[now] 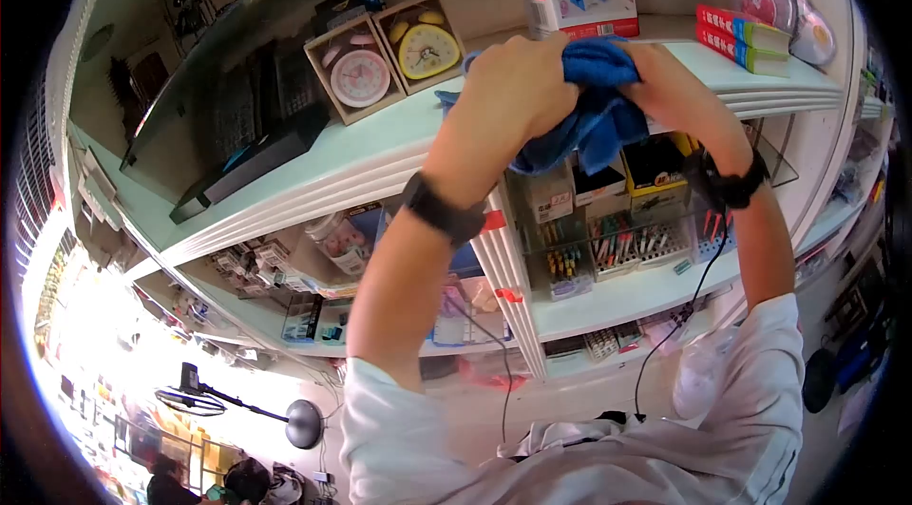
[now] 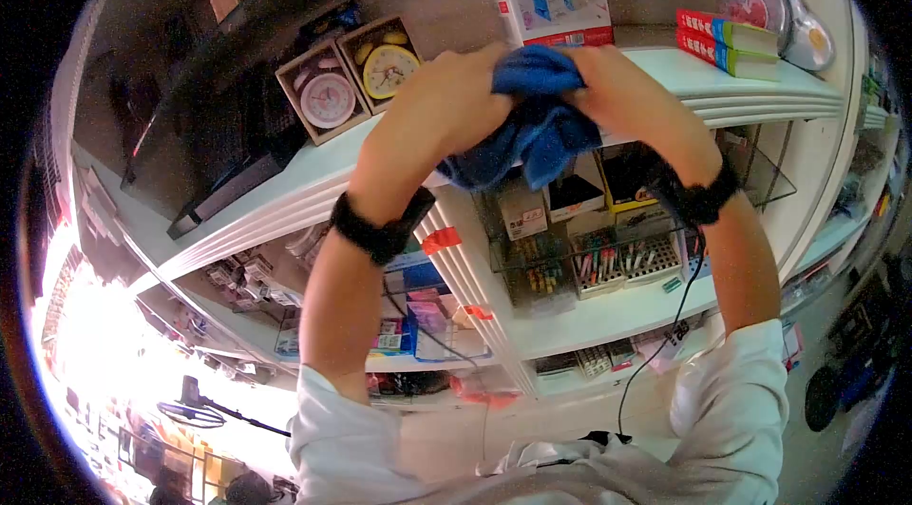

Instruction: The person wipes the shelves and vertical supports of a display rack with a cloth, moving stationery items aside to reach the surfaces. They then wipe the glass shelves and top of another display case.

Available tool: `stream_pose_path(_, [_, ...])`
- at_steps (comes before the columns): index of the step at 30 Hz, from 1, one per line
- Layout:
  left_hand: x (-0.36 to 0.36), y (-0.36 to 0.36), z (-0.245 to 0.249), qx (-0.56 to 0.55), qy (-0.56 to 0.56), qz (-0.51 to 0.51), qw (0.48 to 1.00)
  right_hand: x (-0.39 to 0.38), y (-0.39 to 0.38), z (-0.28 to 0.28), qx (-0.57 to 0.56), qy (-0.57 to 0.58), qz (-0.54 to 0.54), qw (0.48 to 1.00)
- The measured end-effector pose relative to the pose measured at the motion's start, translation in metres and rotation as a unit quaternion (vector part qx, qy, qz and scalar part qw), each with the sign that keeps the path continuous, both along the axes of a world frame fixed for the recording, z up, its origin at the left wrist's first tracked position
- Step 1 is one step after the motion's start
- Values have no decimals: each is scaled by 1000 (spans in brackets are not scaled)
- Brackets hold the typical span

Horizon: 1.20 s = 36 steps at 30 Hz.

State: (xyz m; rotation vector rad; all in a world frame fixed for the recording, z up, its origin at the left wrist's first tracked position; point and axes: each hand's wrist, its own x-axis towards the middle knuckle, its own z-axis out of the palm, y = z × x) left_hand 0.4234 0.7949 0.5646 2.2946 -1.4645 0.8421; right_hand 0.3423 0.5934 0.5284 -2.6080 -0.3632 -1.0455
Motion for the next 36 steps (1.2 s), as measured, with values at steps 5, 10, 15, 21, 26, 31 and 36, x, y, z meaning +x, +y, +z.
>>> stream_pose_path(5, [31,-63,-2,19,22,-27,999,4,-34,14,-21,40,-130,990])
stream_pose_path(10, [20,-60,-4,15,38,-3,999,-19,-10,23,-66,51,-189,978])
stream_pose_path(15, [2,-16,2,42,59,8,997,-21,10,26,-80,66,-135,985])
stream_pose_path(21, [16,-4,7,94,74,29,992,-4,6,35,-71,132,-40,988])
stream_pose_path(26, [51,-64,6,76,59,-16,995,39,-71,20,-136,62,8,989])
stream_pose_path(31, [22,-108,4,83,36,-7,996,24,-108,23,-112,116,-139,977])
stream_pose_path(36, [-9,-91,-1,59,13,-18,998,-44,-49,34,-108,86,-205,969])
